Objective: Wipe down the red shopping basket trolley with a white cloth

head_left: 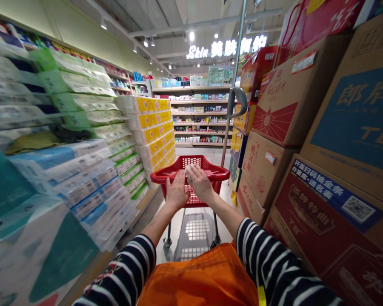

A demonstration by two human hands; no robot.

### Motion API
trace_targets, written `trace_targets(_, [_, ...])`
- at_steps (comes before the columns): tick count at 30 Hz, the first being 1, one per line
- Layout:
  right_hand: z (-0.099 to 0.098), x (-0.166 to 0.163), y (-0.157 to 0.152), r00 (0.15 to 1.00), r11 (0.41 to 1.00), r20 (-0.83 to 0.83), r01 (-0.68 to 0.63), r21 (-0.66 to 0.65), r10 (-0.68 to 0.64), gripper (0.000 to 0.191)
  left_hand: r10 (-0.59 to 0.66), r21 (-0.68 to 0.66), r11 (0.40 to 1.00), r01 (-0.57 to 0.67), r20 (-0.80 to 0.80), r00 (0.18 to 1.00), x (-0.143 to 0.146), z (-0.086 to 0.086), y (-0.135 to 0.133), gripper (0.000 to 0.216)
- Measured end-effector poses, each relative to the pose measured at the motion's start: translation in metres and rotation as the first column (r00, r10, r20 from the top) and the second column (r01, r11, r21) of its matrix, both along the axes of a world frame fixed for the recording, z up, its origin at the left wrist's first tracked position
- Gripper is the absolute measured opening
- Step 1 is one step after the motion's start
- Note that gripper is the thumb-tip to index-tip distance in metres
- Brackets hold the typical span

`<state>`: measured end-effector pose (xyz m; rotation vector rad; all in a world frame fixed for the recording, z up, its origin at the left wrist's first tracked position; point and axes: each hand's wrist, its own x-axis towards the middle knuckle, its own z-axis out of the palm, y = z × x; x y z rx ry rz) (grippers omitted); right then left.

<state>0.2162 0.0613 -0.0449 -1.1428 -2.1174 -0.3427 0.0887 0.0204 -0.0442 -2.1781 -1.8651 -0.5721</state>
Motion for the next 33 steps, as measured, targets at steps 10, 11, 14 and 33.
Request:
trace_targets(10, [-0.009, 0.013, 0.003, 0.946, 0.998, -0.323, -0.051, -0.026, 0.040, 0.054, -0.206, 0.032, 0.979, 0.203, 0.188, 0.960, 0.049, 0.038, 0.015, 0.051])
trace_targets(11, [-0.011, 0.015, 0.003, 0.947, 0.999, -0.321, -0.034, -0.026, 0.024, 0.057, -0.206, 0.007, 0.978, 0.208, 0.201, 0.958, 0.052, 0.038, 0.019, 0.051])
trace_targets(14, [-0.016, 0.032, 0.002, 0.966, 0.996, -0.247, 0.061, -0.064, -0.075, 0.066, -0.188, -0.020, 0.981, 0.195, 0.183, 0.965, 0.055, 0.030, 0.029, 0.048])
trace_targets(33, [-0.029, 0.049, -0.012, 0.977, 0.975, -0.008, 0.213, -0.070, -0.214, 0.050, 0.145, 0.190, 0.967, -0.172, 0.149, 0.978, -0.042, 0.007, 0.035, 0.037])
